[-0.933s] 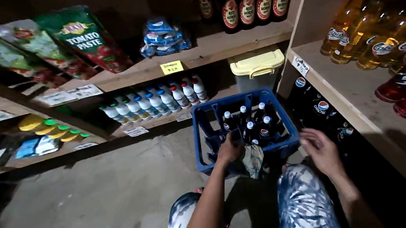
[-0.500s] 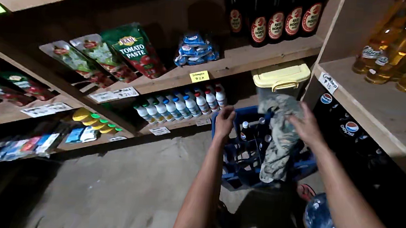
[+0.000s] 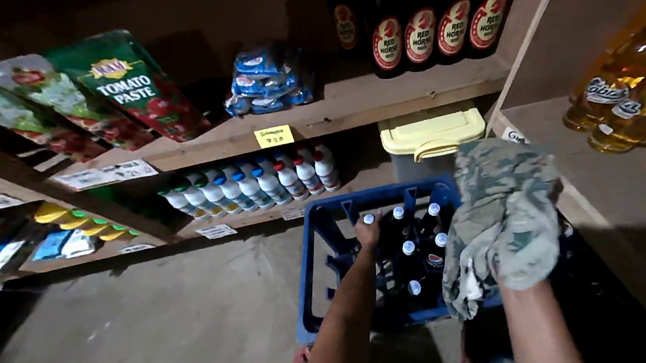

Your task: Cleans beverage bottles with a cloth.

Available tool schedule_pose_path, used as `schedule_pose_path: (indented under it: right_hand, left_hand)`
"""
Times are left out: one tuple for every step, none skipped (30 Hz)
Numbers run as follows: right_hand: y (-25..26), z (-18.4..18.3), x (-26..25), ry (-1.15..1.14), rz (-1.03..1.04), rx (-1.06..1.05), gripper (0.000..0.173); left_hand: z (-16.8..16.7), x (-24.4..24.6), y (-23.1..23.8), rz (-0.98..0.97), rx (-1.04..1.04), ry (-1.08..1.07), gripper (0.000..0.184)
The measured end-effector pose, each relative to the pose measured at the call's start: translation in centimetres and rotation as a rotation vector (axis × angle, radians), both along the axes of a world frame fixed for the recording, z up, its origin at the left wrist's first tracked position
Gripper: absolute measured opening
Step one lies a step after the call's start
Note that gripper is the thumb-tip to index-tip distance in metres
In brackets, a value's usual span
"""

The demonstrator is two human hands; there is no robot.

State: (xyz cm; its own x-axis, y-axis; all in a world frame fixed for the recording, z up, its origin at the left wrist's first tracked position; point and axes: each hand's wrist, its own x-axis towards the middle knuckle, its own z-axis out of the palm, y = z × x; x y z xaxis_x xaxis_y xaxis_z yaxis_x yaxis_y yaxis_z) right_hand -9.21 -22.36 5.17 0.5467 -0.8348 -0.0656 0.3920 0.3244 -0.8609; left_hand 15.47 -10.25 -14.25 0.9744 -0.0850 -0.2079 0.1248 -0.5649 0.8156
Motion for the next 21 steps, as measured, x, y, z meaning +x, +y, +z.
schedule_pose_path:
  right_hand:
    - [0.1,1.0,0.8,-0.007,-0.021,0.094,0.034]
    - [0.1,1.6,1.2,-0.025,-0.009,0.142,0.038]
    - [0.2,2.0,1.3,-0.036,0.003,0.149,0.042]
    - [0.3,2.0,1.4,-0.037,0.002,0.134,0.042]
    - [0.4,1.9,1.3,-0.033,0.008,0.111,0.041]
    - [0.5,1.9,1.1,-0.026,0.021,0.088,0.039]
    - [0.6,1.9,1.1,-0.011,0.038,0.066,0.037]
    - [0.7,2.0,1.1,0.023,0.051,0.033,0.037]
    - [0.9,2.2,1.1,0.070,0.075,-0.025,0.039]
    - [1.1,2.5,1.1,0.105,0.097,-0.107,0.041]
    - [1.5,2.7,1.3,0.119,0.110,-0.218,0.041]
    - [1.8,2.9,1.6,0.105,0.140,-0.340,0.044]
    - [2.3,3.1,1.9,0.070,0.175,-0.443,0.051]
    - [3.1,3.4,2.2,0.028,0.195,-0.519,0.055]
    - [4.5,3.9,2.2,-0.019,0.215,-0.569,0.055]
    - [6.2,4.3,2.1,-0.059,0.239,-0.629,0.053]
    - [8.0,4.5,2.0,-0.101,0.272,-0.713,0.051]
    - [9.9,4.3,1.9,-0.139,0.282,-0.823,0.050]
    - [11.6,3.9,1.9,-0.167,0.239,-0.948,0.049]
    - [12.8,3.5,1.9,-0.194,0.142,-1.054,0.050]
    - [13.5,3.2,1.8,-0.220,0.048,-1.123,0.051]
  left_hand:
    - [0.2,-0.2,0.0,0.007,-0.002,-0.004,0.047]
    - [0.8,-0.5,0.2,0.013,-0.013,-0.006,0.047]
    - [1.9,-0.8,0.6,0.016,-0.022,-0.013,0.046]
    - [3.5,-1.3,1.1,0.012,-0.029,-0.026,0.045]
    - [5.1,-1.6,1.7,0.010,-0.044,-0.054,0.043]
    - [6.7,-1.9,2.3,0.007,-0.069,-0.108,0.041]
    - [8.5,-2.2,2.9,-0.010,-0.108,-0.175,0.038]
    - [10.5,-2.7,3.6,-0.045,-0.164,-0.242,0.035]
    - [12.5,-3.4,4.4,-0.091,-0.234,-0.320,0.032]
    - [14.3,-4.2,5.1,-0.143,-0.306,-0.418,0.028]
    - [16.1,-5.1,5.7,-0.206,-0.384,-0.545,0.024]
    - [17.8,-5.9,6.2,-0.268,-0.462,-0.689,0.024]
    - [19.4,-6.7,6.5,-0.324,-0.533,-0.834,0.025]
    - [21.3,-7.7,6.8,-0.370,-0.590,-0.935,0.026]
    - [23.1,-9.0,7.1,-0.392,-0.622,-1.000,0.026]
    - [24.7,-10.5,7.3,-0.386,-0.634,-1.042,0.026]
    - [26.0,-12.1,7.5,-0.364,-0.636,-1.058,0.026]
    - [27.0,-13.8,7.7,-0.327,-0.645,-1.047,0.024]
    - [27.7,-15.4,8.0,-0.286,-0.654,-1.015,0.022]
    - [28.2,-16.7,8.4,-0.245,-0.665,-0.995,0.022]
    - [28.5,-17.7,8.9,-0.217,-0.678,-0.985,0.022]
